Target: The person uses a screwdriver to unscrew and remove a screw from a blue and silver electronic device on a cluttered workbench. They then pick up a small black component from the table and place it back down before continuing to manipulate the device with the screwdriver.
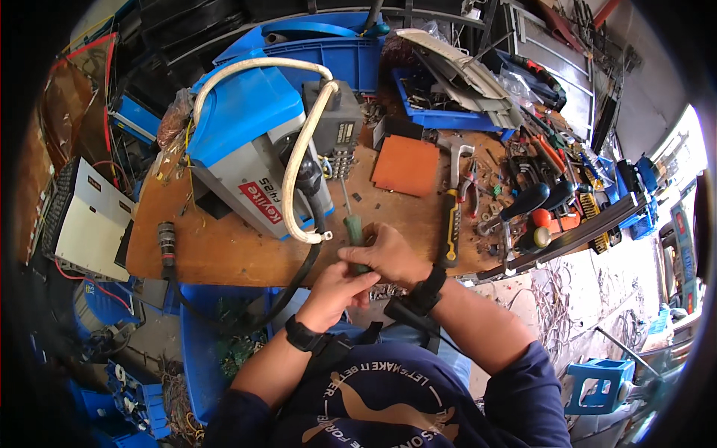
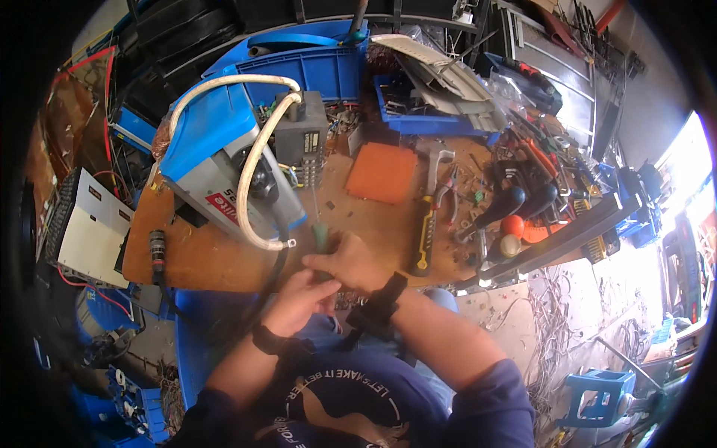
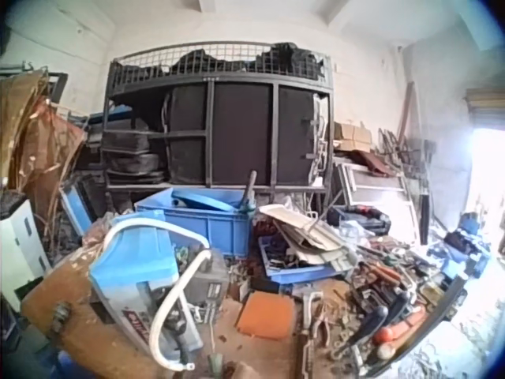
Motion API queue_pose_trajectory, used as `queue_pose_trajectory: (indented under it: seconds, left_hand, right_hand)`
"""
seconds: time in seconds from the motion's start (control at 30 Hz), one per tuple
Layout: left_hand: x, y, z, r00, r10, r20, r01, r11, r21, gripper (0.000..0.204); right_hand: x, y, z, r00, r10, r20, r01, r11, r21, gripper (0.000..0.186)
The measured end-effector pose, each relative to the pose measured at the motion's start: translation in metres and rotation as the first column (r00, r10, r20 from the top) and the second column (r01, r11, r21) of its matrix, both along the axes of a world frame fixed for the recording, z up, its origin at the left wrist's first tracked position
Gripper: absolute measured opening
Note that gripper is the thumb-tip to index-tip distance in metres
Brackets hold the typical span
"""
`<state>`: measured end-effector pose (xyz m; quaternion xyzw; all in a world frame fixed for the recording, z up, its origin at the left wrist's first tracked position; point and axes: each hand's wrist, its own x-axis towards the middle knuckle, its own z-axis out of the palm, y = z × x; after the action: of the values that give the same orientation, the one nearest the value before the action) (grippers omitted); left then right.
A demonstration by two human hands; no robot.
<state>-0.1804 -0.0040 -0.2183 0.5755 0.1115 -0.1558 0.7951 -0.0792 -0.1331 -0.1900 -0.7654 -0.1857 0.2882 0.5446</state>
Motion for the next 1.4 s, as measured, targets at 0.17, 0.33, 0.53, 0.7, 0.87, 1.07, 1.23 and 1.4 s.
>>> queue_pose_trajectory:
  seconds: [0.17,0.33,0.53,0.7,0.87,1.07,1.23,1.4]
  left_hand:
    - [0.004,0.014,-0.014,0.986,-0.134,0.098,0.163,0.892,-0.422,0.031]
    - [0.002,0.016,-0.014,0.987,-0.153,0.041,0.153,0.856,-0.494,0.029]
    - [-0.001,0.007,-0.003,0.998,-0.061,-0.017,0.057,0.984,-0.166,0.016]
    - [0.002,0.013,-0.012,0.997,-0.082,0.017,0.081,0.902,-0.425,0.024]
    - [0.003,0.02,-0.016,0.984,-0.146,0.104,0.179,0.81,-0.558,0.029]
    - [-0.003,0.013,-0.007,0.998,-0.063,0.013,0.064,0.985,-0.161,0.021]
    - [0.004,0.014,-0.007,0.998,-0.049,0.044,0.057,0.974,-0.22,0.022]
    - [0.006,0.02,-0.013,0.988,-0.127,0.087,0.154,0.833,-0.531,0.027]
  right_hand:
    - [0.011,-0.01,-0.006,0.877,0.108,-0.468,0.027,0.961,0.273,0.034]
    - [0.013,-0.01,-0.01,0.89,0.109,-0.443,0.014,0.964,0.267,0.035]
    - [0.009,0.003,-0.018,0.99,0.003,-0.141,0.016,0.991,0.134,0.049]
    - [0.014,0.002,-0.013,0.928,0.058,-0.369,0.014,0.982,0.19,0.04]
    - [0.014,0.001,-0.017,0.808,0.119,-0.577,0.124,0.923,0.363,0.038]
    - [0.012,0.013,-0.037,0.977,-0.162,-0.141,0.189,0.96,0.204,0.05]
    - [0.006,0.017,-0.018,0.989,-0.117,-0.086,0.129,0.979,0.159,0.046]
    - [0.011,-0.002,-0.007,0.805,0.088,-0.587,0.118,0.945,0.304,0.043]
